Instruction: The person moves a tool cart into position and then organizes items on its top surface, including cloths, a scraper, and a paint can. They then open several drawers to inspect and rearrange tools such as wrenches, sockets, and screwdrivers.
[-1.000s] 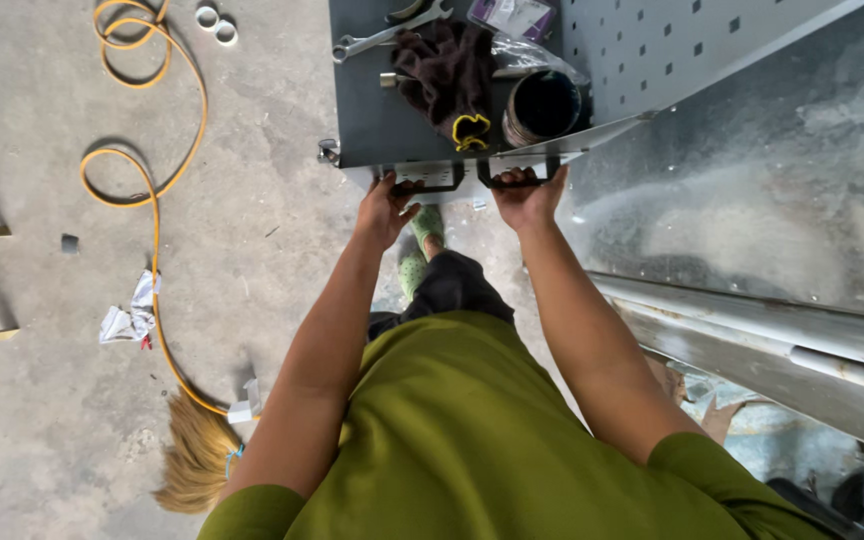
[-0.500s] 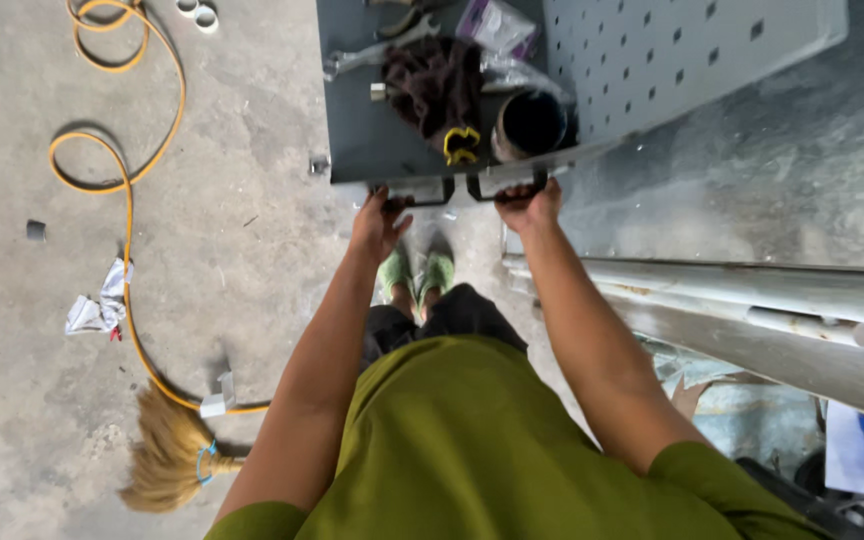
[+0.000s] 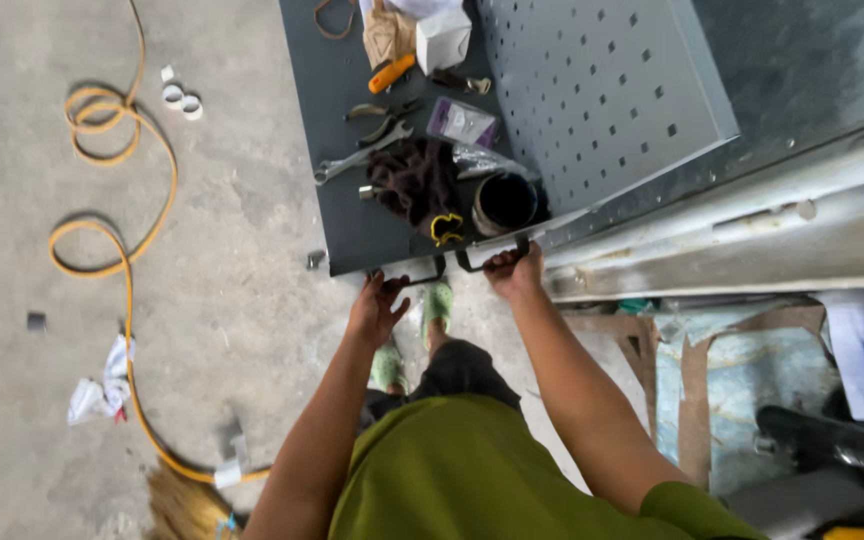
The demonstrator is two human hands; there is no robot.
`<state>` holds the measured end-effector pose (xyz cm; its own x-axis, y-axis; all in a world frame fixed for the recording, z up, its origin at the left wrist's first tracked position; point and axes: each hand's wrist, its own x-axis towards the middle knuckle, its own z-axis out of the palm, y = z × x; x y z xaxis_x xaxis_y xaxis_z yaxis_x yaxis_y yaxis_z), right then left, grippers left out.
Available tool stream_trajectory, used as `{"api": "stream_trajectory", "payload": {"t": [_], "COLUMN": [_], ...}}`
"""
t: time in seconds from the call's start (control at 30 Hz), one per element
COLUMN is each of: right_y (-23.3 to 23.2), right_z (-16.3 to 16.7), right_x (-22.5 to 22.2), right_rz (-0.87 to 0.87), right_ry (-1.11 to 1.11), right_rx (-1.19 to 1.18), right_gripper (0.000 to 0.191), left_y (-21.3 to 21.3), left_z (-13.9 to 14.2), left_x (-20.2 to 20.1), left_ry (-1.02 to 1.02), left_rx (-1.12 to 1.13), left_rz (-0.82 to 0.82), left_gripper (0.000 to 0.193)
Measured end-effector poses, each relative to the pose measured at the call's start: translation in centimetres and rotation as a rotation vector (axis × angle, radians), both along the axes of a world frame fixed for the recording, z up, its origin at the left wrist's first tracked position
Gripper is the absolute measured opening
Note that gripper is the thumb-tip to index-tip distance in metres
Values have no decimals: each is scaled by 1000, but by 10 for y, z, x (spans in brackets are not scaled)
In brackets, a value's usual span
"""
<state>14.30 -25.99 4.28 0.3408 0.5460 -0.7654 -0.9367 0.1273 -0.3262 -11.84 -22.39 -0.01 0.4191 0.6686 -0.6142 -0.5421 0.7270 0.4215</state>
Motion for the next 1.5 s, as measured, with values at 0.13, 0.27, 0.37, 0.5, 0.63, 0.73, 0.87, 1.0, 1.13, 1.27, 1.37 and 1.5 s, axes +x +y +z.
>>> {"api": "stream_trajectory", "payload": {"t": [0.13,0.27,0.37,0.5,0.63,0.73,0.87,1.0,1.13,1.27,1.37,1.5], "right_y": [-32,-62,-83,-119,-158,-185,-215,-227,-223,-208,-195,-154], "right_z": [-3,-5,-14,-37,-60,-73,-80,-81,-79,-82,-88,-94], "right_x": [-17,-27,-28,-33,-43,-56,-75,-85,-85,-77,-73,-62], "right_rz": [-15,-83,11,-7,-30,-31,-5,7,26,-24,-46,-74], "right_ry": [3,5,-52,-16,-26,2,32,26,57,31,33,-6], "right_rx": [29,-59,-77,-110,-145,-205,-105,-107,-209,-173,-86,-10], "right_gripper": [51,57,56,53,46,45,41,42,37,42,46,45], "left_y": [-28,-54,-61,-61,-27,7,18,9,8,28,49,89], "left_z": [-8,-21,-37,-52,-47,-32,-6,16,21,3,-15,-24], "left_x": [-21,-52,-91,-158,-167,-137,-111,-112,-108,-95,-88,-75], "left_ry": [-8,111,280,556,734,962,1033,965,1039,1156,1235,1288], "left_rx": [36,77,1,48,320,620,605,531,535,526,637,766], "left_rz": [-81,-285,-327,-133,-154,-262,-265,-220,-196,-218,-175,-99], "left_gripper": [40,58,60,55,55,59,66,67,71,74,74,73]}}
